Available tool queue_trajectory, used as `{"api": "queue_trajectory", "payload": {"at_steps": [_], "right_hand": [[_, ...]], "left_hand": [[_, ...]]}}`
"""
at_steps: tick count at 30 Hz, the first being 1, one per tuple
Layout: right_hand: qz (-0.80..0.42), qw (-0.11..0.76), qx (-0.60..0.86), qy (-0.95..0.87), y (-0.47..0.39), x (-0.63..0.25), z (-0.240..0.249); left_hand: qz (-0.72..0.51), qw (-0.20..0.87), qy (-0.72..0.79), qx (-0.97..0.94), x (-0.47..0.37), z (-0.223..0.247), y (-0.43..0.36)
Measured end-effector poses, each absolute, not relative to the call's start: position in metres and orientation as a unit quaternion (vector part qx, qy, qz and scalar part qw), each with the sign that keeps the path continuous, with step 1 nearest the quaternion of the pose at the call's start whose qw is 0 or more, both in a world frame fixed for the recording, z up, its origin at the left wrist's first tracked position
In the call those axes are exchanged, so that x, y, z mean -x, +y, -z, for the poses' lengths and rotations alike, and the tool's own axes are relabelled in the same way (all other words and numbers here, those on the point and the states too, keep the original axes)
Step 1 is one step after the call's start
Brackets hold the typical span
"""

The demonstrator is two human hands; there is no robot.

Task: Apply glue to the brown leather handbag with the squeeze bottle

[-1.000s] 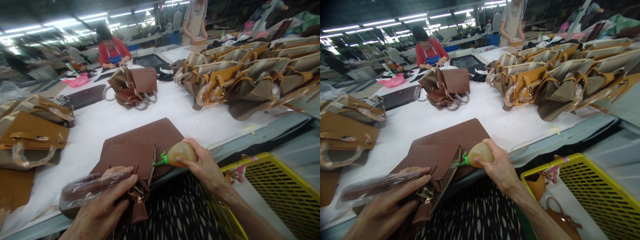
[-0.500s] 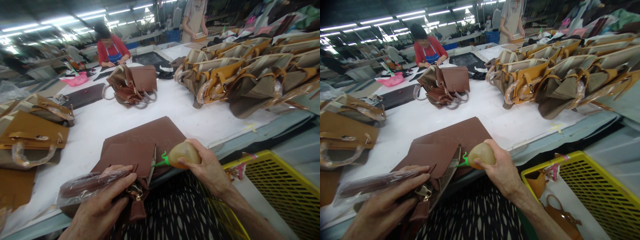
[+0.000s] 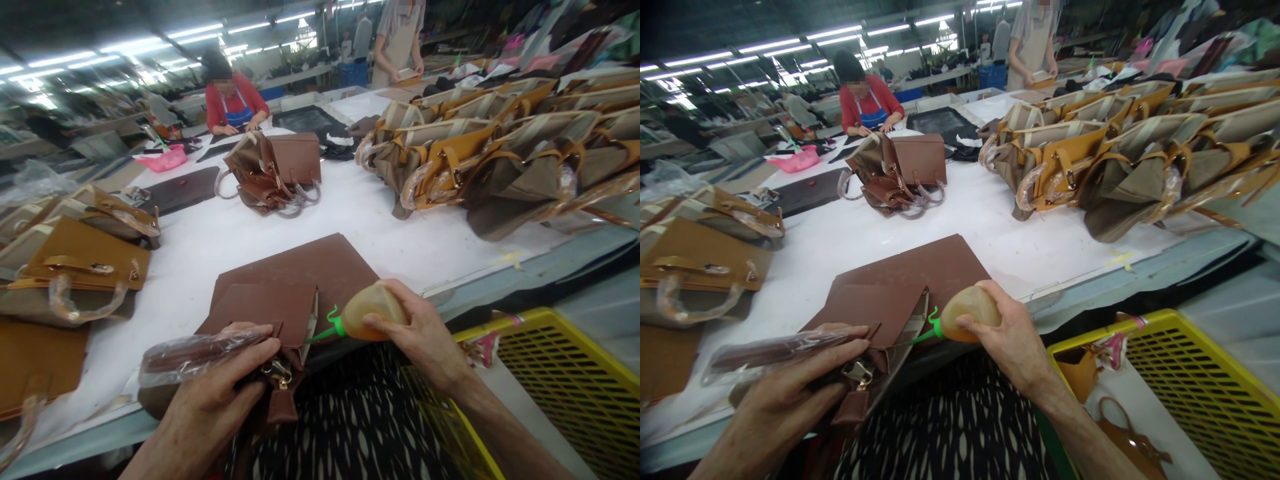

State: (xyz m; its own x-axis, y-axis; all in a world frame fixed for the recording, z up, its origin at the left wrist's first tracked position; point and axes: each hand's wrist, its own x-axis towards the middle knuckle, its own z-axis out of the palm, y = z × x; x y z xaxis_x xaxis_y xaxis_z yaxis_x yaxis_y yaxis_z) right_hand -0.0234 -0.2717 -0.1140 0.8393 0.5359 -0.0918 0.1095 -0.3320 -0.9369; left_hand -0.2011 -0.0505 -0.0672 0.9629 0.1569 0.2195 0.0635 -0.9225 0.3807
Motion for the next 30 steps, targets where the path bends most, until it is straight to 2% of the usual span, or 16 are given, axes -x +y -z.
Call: {"api": "queue_trajectory", "payload": {"at_steps": [9,19,30], "right_hand": [[-0.236,0.541,0.775,-0.226,-0.2741,0.0283,0.1099],[-0.159,0.509,0.823,-0.196,-0.2657,0.0228,0.1124],[-0.222,0.519,0.793,-0.227,-0.2737,0.0304,0.11]], "left_hand": [[-0.107,0.213,0.081,-0.968,0.2057,0.0676,-0.0489],[-0.106,0.223,0.084,-0.965,0.208,0.0713,-0.0494],[-0.089,0.241,0.099,-0.961,0.2073,0.0703,-0.0491]]}}
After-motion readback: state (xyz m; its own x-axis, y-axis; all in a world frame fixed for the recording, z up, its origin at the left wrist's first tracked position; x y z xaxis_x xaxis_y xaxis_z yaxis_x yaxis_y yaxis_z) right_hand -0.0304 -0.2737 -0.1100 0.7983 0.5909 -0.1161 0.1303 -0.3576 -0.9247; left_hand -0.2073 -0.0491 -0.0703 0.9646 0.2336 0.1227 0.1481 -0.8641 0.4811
